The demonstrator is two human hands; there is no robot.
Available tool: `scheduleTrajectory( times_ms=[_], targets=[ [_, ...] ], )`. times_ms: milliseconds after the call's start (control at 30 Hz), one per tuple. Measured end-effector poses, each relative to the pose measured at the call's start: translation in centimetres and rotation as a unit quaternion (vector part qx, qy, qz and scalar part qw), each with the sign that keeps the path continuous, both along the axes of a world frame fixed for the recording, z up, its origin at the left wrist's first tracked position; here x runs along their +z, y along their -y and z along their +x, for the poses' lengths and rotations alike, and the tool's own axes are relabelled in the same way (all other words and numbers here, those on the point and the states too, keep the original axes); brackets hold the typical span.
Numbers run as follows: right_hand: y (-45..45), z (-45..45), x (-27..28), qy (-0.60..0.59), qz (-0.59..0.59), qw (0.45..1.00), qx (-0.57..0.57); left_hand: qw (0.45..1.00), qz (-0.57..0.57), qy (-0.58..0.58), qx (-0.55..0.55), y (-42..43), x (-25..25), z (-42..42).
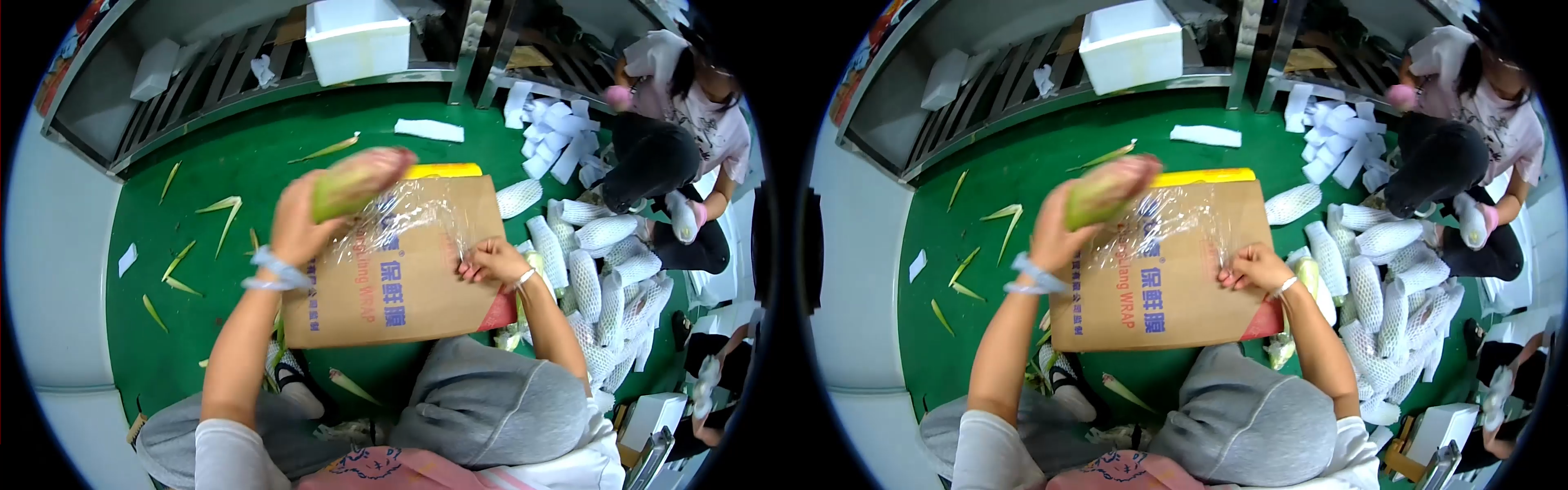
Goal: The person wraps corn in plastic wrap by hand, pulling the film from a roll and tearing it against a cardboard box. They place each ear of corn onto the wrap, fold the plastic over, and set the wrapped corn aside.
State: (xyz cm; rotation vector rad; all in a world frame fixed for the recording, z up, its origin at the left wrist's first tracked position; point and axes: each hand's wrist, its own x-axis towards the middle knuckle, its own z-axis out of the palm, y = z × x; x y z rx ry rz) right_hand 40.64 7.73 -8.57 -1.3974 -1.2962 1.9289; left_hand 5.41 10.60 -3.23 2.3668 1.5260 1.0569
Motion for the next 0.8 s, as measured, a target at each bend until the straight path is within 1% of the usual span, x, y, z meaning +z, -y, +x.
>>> scheduleTrajectory(
  times_ms=[33,67,100,133,167,200,233,267,300,333,367,400,433,467,500,533,567,600,667,700,733,767,800],
  targets=[
    [0.8,0.6,0.6,-0.024,-0.055,0.998,-0.036,0.999,-0.037,-0.017,-0.009,-1.2,-0.9,2.4],
    [0.9,1.9,0.9,-0.025,-0.050,0.997,-0.046,0.996,-0.074,-0.036,-0.020,-2.2,-1.6,4.4],
    [1.1,3.6,1.0,-0.117,0.016,0.990,-0.077,0.991,-0.097,-0.094,-0.019,-2.8,-2.1,5.8],
    [1.2,5.0,0.9,-0.205,0.081,0.969,-0.108,0.981,-0.121,-0.153,-0.017,-3.1,-2.8,7.0],
    [0.5,5.3,1.8,-0.242,0.086,0.952,-0.164,0.974,-0.136,-0.179,-0.019,-3.1,-3.6,7.8],
    [-0.5,4.9,2.5,-0.235,0.152,0.942,-0.186,0.973,-0.139,-0.182,-0.027,-3.3,-4.2,8.2],
    [-2.1,3.4,3.0,-0.204,0.214,0.937,-0.184,0.972,-0.124,-0.195,-0.047,-3.4,-4.6,8.3],
    [-3.6,1.0,4.7,-0.173,0.233,0.943,-0.161,0.969,-0.111,-0.210,-0.069,-3.3,-4.8,8.2],
    [-5.2,-1.5,4.6,-0.110,0.272,0.951,-0.102,0.969,-0.119,-0.193,-0.096,-3.3,-4.5,8.0],
    [-6.4,-4.2,3.7,0.004,0.407,0.914,-0.015,0.969,-0.118,-0.198,-0.094,-3.5,-4.2,7.7],
    [-7.4,-6.3,2.1,0.101,0.574,0.810,0.064,0.979,-0.099,-0.111,-0.142,-3.4,-3.9,7.3],
    [-6.9,-7.9,2.3,0.269,0.616,0.734,0.097,0.979,-0.079,-0.022,-0.185,-3.1,-3.6,6.8],
    [-7.1,-8.2,2.4,0.330,0.642,0.680,0.125,0.989,-0.026,-0.011,-0.143,-2.1,-3.1,6.0],
    [-7.2,-8.4,2.4,0.387,0.664,0.621,0.154,0.991,-0.028,-0.012,-0.128,-0.5,-3.4,4.8],
    [-7.5,-8.5,2.5,0.373,0.670,0.621,0.165,0.992,0.001,-0.084,-0.096,1.6,-3.8,3.3],
    [-8.2,-8.6,2.8,0.394,0.629,0.641,0.196,0.985,0.029,-0.159,-0.064,3.1,-3.9,2.0],
    [-8.6,-8.8,3.0,0.417,0.585,0.658,0.226,0.983,-0.005,-0.178,-0.037,4.4,-2.8,2.9],
    [-8.7,-9.1,2.8,0.408,0.592,0.654,0.237,0.984,-0.007,-0.177,-0.021,4.7,-3.5,2.6],
    [-9.3,-9.0,2.4,0.434,0.578,0.655,0.219,0.970,-0.034,-0.241,0.012,3.6,-6.7,2.0],
    [-9.2,-8.6,2.7,0.435,0.585,0.647,0.226,0.961,-0.066,-0.268,0.012,2.9,-7.5,1.5],
    [-8.9,-8.1,2.9,0.455,0.554,0.667,0.201,0.962,-0.063,-0.264,0.017,2.9,-7.0,0.8],
    [-8.3,-7.6,3.0,0.476,0.519,0.688,0.176,0.938,-0.127,-0.322,-0.001,3.2,-6.5,-0.1],
    [-7.3,-7.2,2.9,0.479,0.520,0.684,0.180,0.906,-0.192,-0.376,-0.020,3.8,-6.1,-0.8]
  ],
)
